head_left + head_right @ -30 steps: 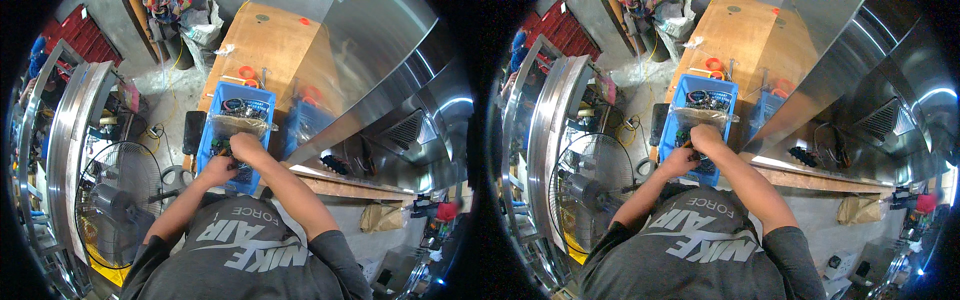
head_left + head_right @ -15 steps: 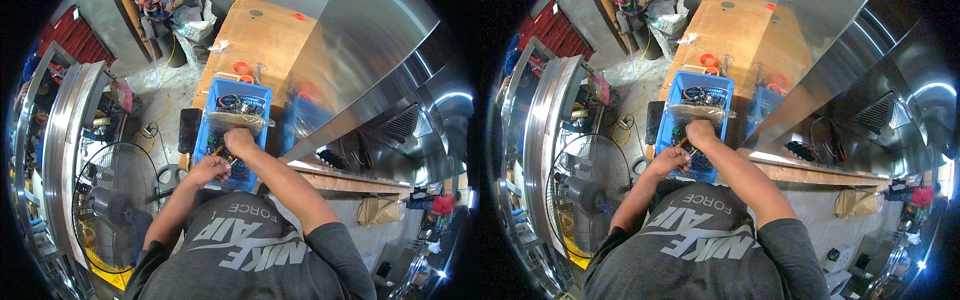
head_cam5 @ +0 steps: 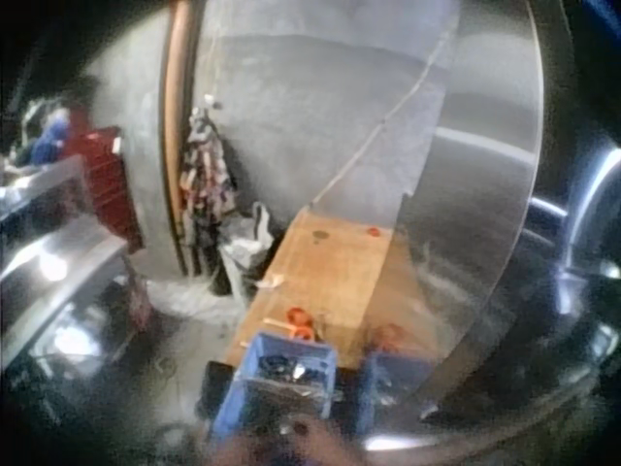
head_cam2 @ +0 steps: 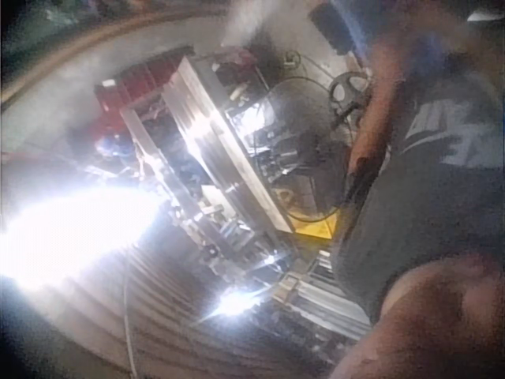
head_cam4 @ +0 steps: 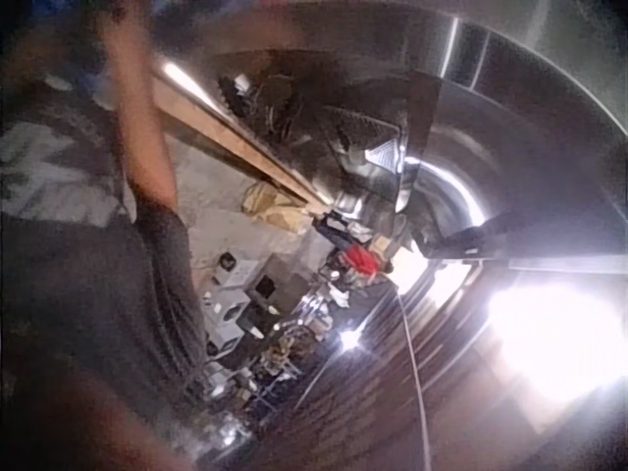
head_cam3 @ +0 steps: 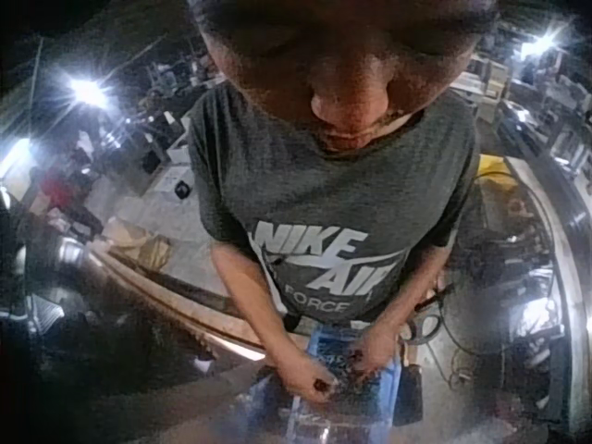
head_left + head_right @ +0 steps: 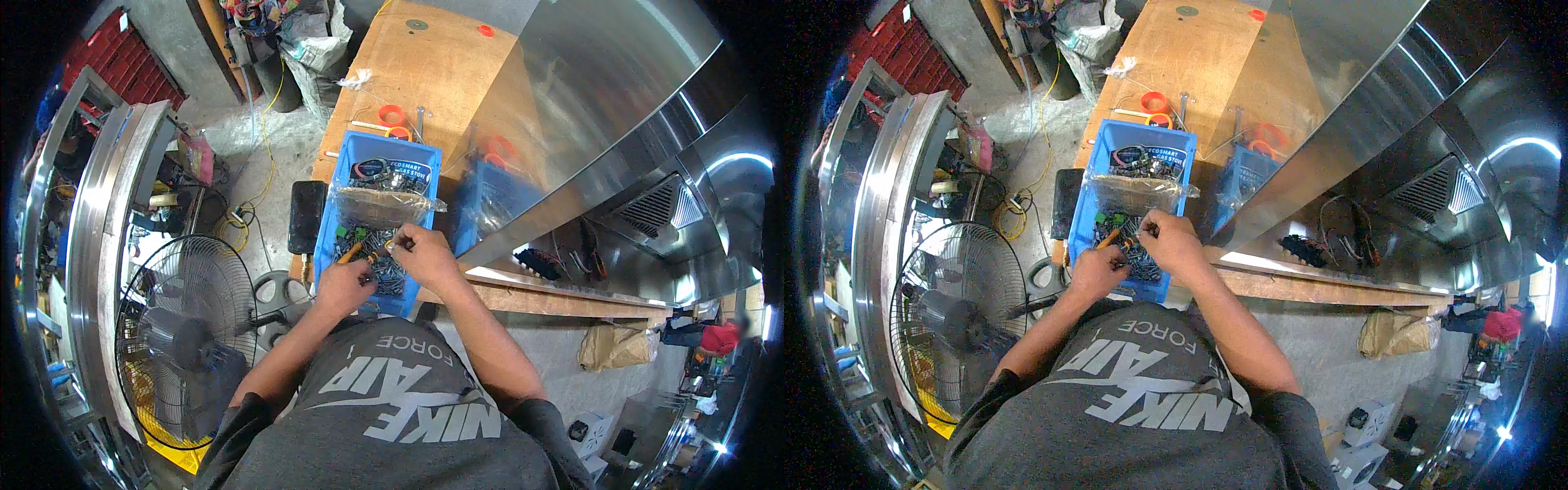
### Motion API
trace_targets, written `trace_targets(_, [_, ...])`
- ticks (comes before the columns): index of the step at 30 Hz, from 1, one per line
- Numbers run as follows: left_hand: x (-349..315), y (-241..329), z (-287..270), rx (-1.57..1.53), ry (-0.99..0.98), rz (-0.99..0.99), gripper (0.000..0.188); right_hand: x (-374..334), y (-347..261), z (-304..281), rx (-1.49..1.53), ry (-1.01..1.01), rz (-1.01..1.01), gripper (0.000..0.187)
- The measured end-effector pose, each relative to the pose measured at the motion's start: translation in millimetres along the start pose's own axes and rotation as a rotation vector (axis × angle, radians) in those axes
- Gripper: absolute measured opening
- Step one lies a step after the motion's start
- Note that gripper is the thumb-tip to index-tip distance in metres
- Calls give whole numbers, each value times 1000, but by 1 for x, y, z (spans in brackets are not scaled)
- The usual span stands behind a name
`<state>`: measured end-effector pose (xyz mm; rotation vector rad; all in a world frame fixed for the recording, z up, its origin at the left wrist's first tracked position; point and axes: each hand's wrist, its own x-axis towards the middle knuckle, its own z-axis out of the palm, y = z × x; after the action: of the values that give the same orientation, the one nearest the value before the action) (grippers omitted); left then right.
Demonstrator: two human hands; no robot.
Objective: The person uses pliers to strip insulation from several wires and then connects them to a terminal block inside a stainless steel kitchen hood. They handle the wires and tools repeatedly, organizing components within the hood cavity.
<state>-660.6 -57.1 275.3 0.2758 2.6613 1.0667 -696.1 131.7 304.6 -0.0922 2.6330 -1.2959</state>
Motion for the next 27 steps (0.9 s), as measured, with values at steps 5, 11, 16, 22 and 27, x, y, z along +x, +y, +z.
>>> trace_targets(5, [10, -11, 19, -5, -15, 2, 26, 12, -2, 5, -196, 43, -57, 20])
trace_targets(11, [20, -19, 22, 12, 2, -23, 23, -1, 12, -4, -58, 5, 4, 21])
trace_targets(16, [0, -33, 0, -286, 30, -86, 20, -68, 7, -29, 454, -154, 125, 11])
trace_targets(22, [-32, 12, -59, -669, 65, 65, 22, -139, 44, -77, 434, -156, 137, 15])
trace_targets(27, [-49, 126, -46, -763, -178, 473, 20, -181, 90, -128, 727, -28, 59, 21])
